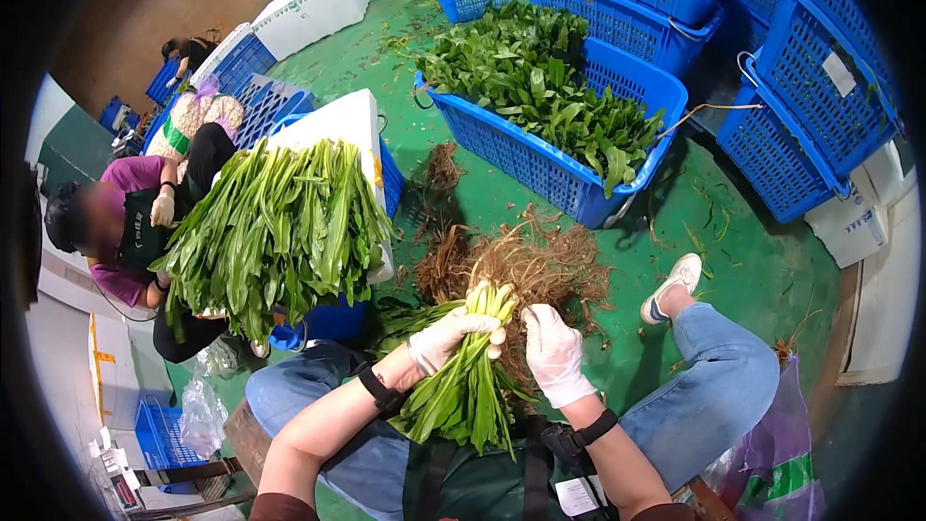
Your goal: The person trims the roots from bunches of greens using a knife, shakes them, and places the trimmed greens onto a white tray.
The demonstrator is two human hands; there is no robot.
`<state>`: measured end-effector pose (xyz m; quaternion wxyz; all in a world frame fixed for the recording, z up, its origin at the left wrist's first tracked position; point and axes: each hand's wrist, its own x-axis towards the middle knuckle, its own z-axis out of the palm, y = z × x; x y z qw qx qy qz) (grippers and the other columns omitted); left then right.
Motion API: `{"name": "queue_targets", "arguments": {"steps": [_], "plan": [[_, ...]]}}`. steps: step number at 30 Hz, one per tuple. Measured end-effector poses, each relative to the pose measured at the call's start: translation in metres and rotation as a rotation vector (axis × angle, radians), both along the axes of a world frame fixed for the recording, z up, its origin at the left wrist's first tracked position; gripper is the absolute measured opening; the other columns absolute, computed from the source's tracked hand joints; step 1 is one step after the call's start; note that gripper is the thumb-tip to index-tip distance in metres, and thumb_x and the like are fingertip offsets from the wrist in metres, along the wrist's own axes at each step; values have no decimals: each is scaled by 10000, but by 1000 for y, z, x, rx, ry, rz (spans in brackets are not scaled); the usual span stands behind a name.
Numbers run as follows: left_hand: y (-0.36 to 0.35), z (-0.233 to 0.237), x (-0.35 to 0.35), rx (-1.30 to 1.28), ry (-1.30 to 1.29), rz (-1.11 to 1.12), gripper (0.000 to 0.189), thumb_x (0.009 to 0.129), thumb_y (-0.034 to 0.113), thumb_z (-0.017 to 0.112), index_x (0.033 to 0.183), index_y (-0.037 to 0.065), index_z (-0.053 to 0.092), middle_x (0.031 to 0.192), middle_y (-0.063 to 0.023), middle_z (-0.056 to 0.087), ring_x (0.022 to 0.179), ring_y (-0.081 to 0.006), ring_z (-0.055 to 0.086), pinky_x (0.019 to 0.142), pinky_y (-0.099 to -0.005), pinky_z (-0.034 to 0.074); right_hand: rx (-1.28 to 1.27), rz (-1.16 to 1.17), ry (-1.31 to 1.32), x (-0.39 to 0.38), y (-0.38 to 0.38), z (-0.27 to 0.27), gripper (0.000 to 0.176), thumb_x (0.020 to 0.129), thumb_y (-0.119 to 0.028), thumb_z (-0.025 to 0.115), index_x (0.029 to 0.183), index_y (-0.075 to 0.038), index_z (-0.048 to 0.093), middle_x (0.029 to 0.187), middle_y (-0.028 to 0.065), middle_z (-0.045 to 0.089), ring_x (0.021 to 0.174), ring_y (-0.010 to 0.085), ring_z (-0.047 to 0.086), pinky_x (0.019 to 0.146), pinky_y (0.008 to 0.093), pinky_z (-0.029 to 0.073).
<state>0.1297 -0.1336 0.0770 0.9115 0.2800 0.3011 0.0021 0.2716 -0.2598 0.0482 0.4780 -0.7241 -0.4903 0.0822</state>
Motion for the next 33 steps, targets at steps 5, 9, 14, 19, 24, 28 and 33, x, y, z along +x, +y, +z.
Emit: {"name": "queue_targets", "arguments": {"steps": [5,9,14,19,24,28,33], "plan": [[9,13,0,1,-173,25,197,851,119,665,1022,48,597,799,-70,657,680,-181,635,652,-301,520,-581,-16,54,3,-18,-85,167,950,-183,463,977,-79,591,885,208,664,793,396,642,664,465,509],[22,39,-5,324,5,-16,218,839,103,684,1024,17,608,832,-98,681,675,-174,644,641,-277,522,-179,-112,311,16,-15,-49,162,966,-177,481,946,-81,610,808,137,667,726,333,654,620,397,498],[9,12,0,788,257,-67,231,779,-22,708,997,15,638,864,-12,659,770,-108,654,733,-271,548,25,25,-126,12,-11,16,49,904,-137,578,938,-111,602,770,86,624,602,301,610,539,382,468],[0,-7,-1,740,255,-118,288,748,31,709,1029,55,649,902,6,678,773,-73,621,749,-250,513,-131,64,-236,6,-5,15,83,880,-148,616,913,-75,594,788,113,628,637,330,615,552,393,469],[-4,5,4,674,207,-135,332,762,26,706,1088,46,644,935,5,679,780,-73,622,724,-253,528,-33,78,-244,12,-7,3,110,850,-129,628,949,-103,586,816,100,629,624,311,619,531,397,472],[-2,-2,6,754,221,-183,314,766,25,705,1075,41,647,916,2,682,775,-75,625,699,-254,528,-28,63,-201,14,-6,-3,89,867,-151,600,941,-103,602,810,102,634,649,301,628,558,395,483],[14,18,-1,781,125,-118,324,741,70,753,1049,35,659,909,-4,693,808,-79,626,746,-244,510,-828,44,-165,39,-34,-98,157,929,-190,467,921,-132,613,806,134,671,772,333,654,654,432,507]]}}
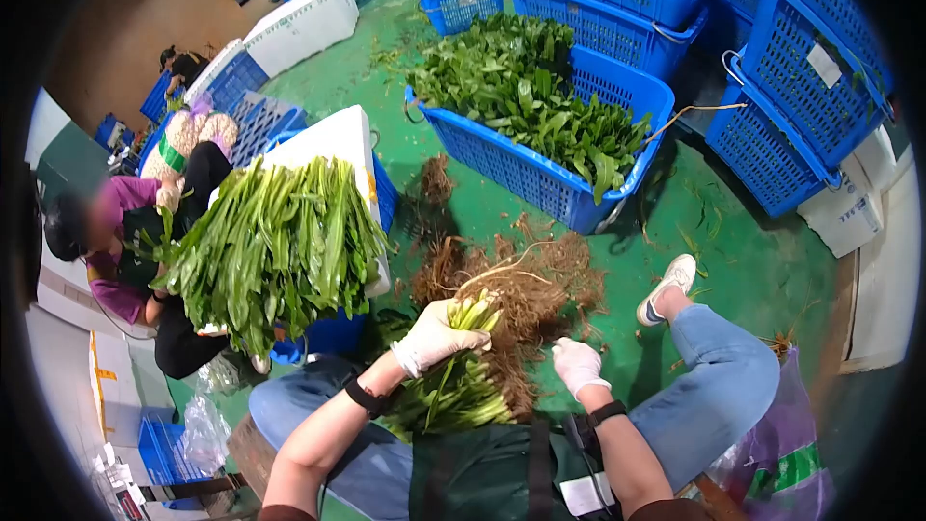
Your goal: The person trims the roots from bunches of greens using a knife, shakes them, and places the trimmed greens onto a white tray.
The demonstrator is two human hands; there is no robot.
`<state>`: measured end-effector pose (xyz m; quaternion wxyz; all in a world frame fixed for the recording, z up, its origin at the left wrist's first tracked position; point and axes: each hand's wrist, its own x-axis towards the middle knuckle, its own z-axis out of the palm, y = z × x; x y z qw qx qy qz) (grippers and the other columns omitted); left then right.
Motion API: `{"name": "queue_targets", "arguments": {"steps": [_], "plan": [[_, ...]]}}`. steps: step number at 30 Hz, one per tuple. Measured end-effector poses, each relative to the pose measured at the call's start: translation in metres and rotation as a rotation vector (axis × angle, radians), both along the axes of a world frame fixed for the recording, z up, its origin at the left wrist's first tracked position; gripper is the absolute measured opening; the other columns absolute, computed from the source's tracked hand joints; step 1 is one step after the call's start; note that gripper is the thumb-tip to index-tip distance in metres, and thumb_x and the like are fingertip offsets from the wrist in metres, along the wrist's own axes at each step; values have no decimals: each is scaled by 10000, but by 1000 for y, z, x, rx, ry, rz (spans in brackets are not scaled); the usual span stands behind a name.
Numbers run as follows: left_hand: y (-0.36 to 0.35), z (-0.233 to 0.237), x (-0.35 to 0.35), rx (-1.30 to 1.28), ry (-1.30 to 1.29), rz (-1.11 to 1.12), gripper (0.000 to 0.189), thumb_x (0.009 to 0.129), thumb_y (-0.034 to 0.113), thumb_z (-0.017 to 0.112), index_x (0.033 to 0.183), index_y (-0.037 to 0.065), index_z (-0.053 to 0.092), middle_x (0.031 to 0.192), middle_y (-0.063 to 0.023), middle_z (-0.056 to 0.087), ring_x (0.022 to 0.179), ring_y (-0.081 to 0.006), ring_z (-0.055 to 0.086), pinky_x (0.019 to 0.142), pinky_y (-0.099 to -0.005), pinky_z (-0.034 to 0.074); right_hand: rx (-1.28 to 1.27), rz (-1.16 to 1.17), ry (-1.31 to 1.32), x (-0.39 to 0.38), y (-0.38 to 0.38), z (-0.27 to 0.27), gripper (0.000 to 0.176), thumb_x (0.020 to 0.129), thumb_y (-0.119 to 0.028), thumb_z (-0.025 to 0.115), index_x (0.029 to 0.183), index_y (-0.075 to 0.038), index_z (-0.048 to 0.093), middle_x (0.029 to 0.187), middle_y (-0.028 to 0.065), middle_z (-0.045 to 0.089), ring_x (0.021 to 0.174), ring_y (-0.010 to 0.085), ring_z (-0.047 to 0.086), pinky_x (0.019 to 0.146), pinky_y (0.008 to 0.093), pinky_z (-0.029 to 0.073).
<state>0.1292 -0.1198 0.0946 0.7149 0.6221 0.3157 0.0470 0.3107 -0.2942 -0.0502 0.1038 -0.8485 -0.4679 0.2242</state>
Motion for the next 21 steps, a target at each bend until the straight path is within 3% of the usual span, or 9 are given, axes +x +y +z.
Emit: {"name": "queue_targets", "arguments": {"steps": [1,3,4,7,11,14,17,19,21], "plan": [[2,0,-2,102,-9,48,333,736,81,763,1050,34,661,914,-5,697,825,-79,624,771,-245,506,18,-157,13,-1,4,4,171,939,-192,456,899,-129,610,802,146,672,784,344,654,652,437,502],[5,-11,-7,154,154,-57,403,732,91,788,1106,43,648,983,1,690,855,-72,611,798,-248,503,507,-227,209,1,18,41,216,965,-230,465,878,-107,618,760,156,655,740,319,658,640,408,493],[-1,-10,-8,27,122,-47,365,754,50,771,1094,39,638,948,13,671,836,-69,603,765,-249,510,501,-348,512,-1,25,80,226,964,-250,504,892,-74,626,730,122,642,697,255,646,634,376,481],[-9,-9,-4,-201,75,-122,357,753,3,769,1079,34,627,909,35,656,823,-65,591,737,-253,514,807,-238,531,-10,38,117,223,914,-179,602,1078,-39,660,879,80,675,818,176,633,760,296,489],[-20,-36,-2,184,238,-377,406,698,6,784,1087,33,669,1009,35,691,890,-44,589,844,-239,491,610,-112,773,-16,47,119,242,852,-126,671,1069,-21,660,914,79,681,838,154,632,795,279,488],[-22,-32,-2,148,238,-377,460,671,33,804,1111,50,669,1036,22,699,901,-43,592,865,-240,485,718,-296,1081,-24,49,101,121,855,-116,660,917,-15,632,870,5,664,776,83,594,682,246,474],[-19,-33,-1,192,282,-370,452,667,66,808,1100,51,678,1003,31,707,889,-42,603,857,-242,489,652,-559,1210,-27,44,115,79,880,-81,625,955,-59,616,859,-10,628,744,107,593,716,257,482],[-20,-32,1,255,358,-367,433,666,99,816,1079,64,690,972,45,710,872,-35,603,853,-242,489,630,-562,1208,-26,45,113,128,888,-76,618,1012,-47,605,839,-14,602,749,106,581,726,251,478],[-20,-28,2,320,423,-333,411,673,157,797,1062,76,691,923,0,710,828,-87,623,811,-264,499,900,-484,994,-26,53,109,210,871,-70,645,1071,-37,591,880,-8,636,802,100,600,720,268,484]]}}
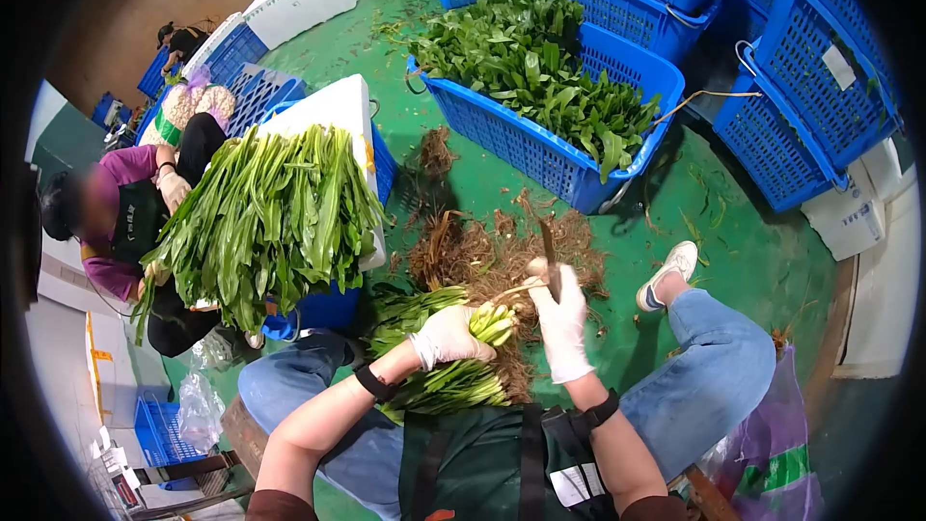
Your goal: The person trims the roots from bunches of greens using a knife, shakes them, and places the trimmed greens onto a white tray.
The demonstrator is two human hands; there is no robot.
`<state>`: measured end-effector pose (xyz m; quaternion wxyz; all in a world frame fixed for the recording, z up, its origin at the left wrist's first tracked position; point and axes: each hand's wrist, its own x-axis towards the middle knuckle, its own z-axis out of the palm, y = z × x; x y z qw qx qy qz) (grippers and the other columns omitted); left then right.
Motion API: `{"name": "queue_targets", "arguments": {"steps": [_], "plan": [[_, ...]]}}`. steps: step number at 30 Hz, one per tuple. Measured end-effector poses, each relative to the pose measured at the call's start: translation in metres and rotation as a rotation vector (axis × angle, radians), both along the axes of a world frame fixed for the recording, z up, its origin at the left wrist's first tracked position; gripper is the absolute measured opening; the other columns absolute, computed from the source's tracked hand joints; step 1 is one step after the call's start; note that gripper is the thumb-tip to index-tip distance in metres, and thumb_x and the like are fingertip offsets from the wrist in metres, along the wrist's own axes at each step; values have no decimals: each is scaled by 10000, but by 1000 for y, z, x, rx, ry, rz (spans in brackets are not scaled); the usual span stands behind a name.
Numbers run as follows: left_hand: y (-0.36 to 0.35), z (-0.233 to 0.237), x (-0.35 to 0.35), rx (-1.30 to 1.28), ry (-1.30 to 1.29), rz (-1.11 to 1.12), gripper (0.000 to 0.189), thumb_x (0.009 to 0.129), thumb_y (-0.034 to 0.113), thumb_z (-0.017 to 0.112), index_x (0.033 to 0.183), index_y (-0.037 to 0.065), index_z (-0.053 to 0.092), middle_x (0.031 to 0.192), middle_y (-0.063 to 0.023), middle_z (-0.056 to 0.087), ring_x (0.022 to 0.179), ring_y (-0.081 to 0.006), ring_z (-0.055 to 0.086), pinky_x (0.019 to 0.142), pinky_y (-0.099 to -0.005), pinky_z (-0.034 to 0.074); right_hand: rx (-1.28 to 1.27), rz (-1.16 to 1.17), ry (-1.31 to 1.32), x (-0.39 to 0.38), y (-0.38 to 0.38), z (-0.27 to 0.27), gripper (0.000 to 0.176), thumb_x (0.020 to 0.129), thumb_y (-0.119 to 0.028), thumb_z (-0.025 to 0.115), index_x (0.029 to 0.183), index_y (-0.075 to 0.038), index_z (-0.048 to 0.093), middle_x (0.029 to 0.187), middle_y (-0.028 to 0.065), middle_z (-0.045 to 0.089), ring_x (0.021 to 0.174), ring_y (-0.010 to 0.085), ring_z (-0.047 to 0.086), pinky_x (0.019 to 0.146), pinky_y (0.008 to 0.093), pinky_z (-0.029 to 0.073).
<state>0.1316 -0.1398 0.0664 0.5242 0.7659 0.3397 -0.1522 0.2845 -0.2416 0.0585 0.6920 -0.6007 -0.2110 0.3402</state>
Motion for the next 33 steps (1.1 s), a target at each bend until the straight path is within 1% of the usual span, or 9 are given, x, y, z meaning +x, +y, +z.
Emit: {"name": "queue_targets", "arguments": {"steps": [2,3,6,12,14,15,21,24,33], "plan": [[0,6,-3,163,104,65,387,687,275,757,1028,102,693,825,-90,709,741,-192,662,729,-308,518,-197,-90,-489,5,-12,16,230,875,-80,636,1096,-62,574,910,82,656,793,167,632,727,311,504],[-1,11,-5,357,146,22,382,682,328,702,994,108,682,766,-165,677,721,-319,660,674,-377,520,-166,-60,-640,8,-19,15,211,878,-77,622,1083,-62,574,901,98,652,777,208,643,701,325,509],[-6,11,-6,510,128,75,245,715,262,634,886,89,668,756,-173,677,724,-356,663,643,-426,515,-115,143,-937,5,-36,11,153,886,-79,594,1038,-68,577,845,118,631,709,309,648,617,370,517],[-13,14,-6,655,156,42,147,748,134,590,863,61,647,790,-183,678,751,-361,671,668,-428,521,35,356,-1111,-9,-44,22,255,780,-54,609,1032,-93,608,750,92,575,575,268,590,506,359,457],[-13,9,-9,747,139,71,120,744,109,595,838,54,644,780,-186,677,746,-358,675,656,-422,525,190,222,-830,-13,-46,42,318,745,-36,574,1059,-74,602,732,100,562,557,261,570,506,358,445],[-11,1,-12,819,100,63,99,739,80,598,829,48,625,776,-177,673,724,-349,676,631,-422,523,121,214,-892,-7,-49,44,352,732,-41,560,1082,-64,585,744,116,570,562,254,572,510,349,445],[-16,-8,-11,916,34,68,182,680,104,639,843,47,582,771,-156,648,696,-350,656,609,-425,512,-345,273,-1103,-14,-39,-5,122,910,-126,568,1027,-94,581,869,117,647,668,327,638,577,412,498],[-19,-9,-8,917,48,53,202,681,111,651,858,46,579,782,-154,650,713,-345,659,614,-427,512,-307,280,-1178,-20,-35,-8,99,915,-170,571,992,-108,559,830,95,633,624,282,635,548,370,498],[-27,6,-3,891,-68,45,213,733,122,652,913,56,558,836,-146,642,710,-326,661,615,-412,520,-331,228,-1150,-15,-31,-37,102,907,-161,566,980,-92,552,862,113,650,666,309,644,572,399,510]]}}
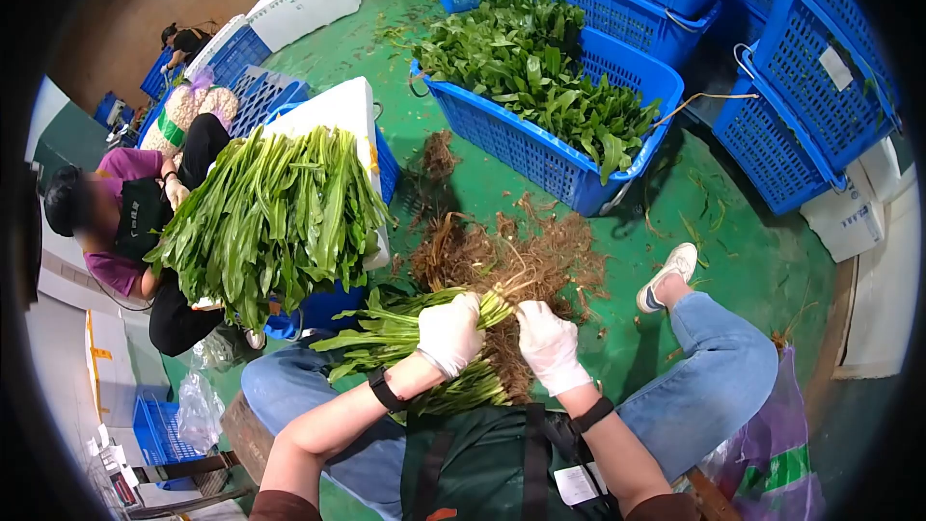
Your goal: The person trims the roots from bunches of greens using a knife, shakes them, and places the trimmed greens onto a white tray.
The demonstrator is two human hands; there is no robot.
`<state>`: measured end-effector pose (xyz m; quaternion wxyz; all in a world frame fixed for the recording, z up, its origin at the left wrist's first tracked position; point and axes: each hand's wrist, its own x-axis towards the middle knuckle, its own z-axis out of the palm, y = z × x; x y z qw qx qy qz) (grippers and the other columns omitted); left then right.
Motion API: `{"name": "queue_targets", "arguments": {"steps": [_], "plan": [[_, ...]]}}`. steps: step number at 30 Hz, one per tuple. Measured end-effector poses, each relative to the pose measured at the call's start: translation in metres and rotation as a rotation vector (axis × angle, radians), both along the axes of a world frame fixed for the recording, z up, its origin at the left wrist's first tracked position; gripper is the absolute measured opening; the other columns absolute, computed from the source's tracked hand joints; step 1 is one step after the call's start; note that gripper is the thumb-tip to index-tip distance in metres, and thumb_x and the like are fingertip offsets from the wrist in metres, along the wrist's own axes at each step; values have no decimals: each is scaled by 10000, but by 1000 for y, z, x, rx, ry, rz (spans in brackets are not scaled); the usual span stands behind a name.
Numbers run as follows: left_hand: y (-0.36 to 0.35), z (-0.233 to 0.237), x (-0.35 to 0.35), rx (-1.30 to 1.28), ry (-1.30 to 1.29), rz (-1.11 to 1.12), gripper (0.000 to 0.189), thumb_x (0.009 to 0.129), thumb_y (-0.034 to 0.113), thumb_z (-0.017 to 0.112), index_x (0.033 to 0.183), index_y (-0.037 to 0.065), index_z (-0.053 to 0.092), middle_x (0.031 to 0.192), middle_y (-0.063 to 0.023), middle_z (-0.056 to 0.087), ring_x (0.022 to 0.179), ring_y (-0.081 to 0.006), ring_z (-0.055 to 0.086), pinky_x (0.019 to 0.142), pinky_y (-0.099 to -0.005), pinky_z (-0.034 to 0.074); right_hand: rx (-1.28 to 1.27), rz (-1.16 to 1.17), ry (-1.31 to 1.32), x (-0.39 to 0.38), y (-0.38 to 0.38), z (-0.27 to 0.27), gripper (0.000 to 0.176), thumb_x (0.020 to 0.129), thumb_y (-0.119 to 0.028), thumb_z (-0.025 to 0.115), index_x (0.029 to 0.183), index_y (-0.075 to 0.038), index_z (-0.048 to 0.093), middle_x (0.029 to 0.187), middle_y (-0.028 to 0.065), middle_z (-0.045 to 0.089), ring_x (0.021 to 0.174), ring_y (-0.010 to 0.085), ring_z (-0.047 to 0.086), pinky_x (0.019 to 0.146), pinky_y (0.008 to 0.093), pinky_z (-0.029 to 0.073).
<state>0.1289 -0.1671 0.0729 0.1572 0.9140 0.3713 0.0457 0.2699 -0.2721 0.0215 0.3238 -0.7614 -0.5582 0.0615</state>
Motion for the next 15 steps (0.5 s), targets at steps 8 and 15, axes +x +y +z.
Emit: {"name": "queue_targets", "arguments": {"steps": [8,15], "plan": [[17,21,-13,-198,-455,36,266,757,99,765,1001,101,660,919,-50,684,779,-186,679,721,-280,532,-249,-116,94,39,-11,-76,224,951,-263,457,894,-78,568,797,176,664,757,401,633,663,479,508],[7,1,-11,-575,-388,103,353,772,17,736,1110,39,636,1054,-23,689,906,-66,607,848,-240,491,24,-3,70,8,7,51,95,909,-204,540,905,-125,592,824,102,663,700,302,656,571,417,494]]}}
